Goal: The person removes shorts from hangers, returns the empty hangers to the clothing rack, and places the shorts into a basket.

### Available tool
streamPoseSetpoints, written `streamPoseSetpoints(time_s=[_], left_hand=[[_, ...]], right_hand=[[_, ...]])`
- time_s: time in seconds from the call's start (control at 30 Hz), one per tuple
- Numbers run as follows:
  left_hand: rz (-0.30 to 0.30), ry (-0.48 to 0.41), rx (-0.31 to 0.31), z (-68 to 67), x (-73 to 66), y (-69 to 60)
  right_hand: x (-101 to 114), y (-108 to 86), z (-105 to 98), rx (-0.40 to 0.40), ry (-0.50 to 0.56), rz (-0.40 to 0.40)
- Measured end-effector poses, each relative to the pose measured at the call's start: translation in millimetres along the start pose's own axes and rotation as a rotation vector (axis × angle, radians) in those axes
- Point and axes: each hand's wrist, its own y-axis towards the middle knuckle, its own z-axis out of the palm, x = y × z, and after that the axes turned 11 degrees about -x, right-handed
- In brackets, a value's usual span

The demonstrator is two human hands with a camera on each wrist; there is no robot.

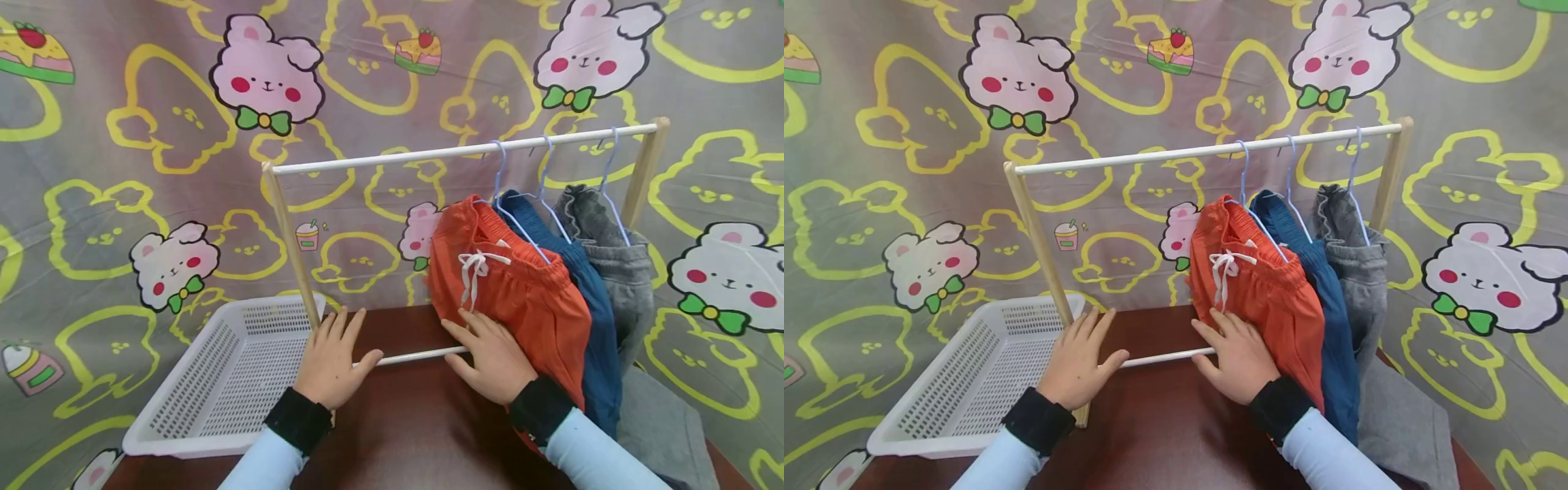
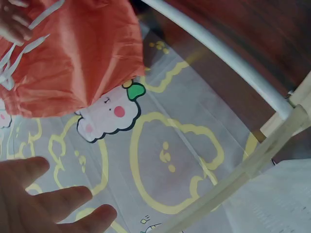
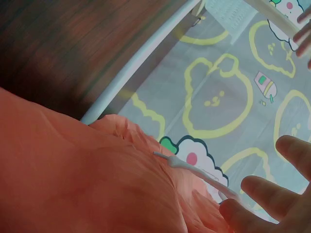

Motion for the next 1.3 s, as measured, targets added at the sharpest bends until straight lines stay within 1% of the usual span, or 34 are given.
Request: streamPoseSetpoints(time_s=[0.13, 0.3, 0.5, 0.57, 0.73, 0.83, 0.97, 1.17, 1.3], left_hand=[[-0.026, -0.072, -0.031, -12.4, 3.0, 5.9], [-0.043, -0.115, -0.072, -26.4, 7.6, 13.6], [-0.11, -0.167, -0.115, -37.2, 12.3, 19.5], [-0.12, -0.165, -0.144, -40.3, 13.9, 21.4], [-0.133, -0.18, -0.247, -48.7, 18.4, 28.0], [-0.145, -0.202, -0.277, -53.5, 21.9, 32.7], [-0.185, -0.238, -0.304, -57.7, 26.4, 37.7], [-0.255, -0.282, -0.373, -59.7, 31.5, 40.6], [-0.29, -0.342, -0.392, -59.9, 35.5, 45.0]], right_hand=[[1, -1.0, 1, 0.011, 0.007, 0.005], [-1, -2.5, 0, 0.011, 0.014, 0.007], [-2, -4.1, 0, 0.025, 0.022, 0.007], [-2, -4.5, 0, 0.026, 0.024, 0.009], [-2, -5.4, 1, 0.024, 0.026, 0.013], [-2, -4.8, 1, 0.024, 0.025, 0.011], [-2, -3.4, -1, 0.023, 0.027, 0.003], [-1, -3.2, 1, 0.029, 0.026, 0.005], [0, -3.4, 2, 0.031, 0.028, 0.009]])
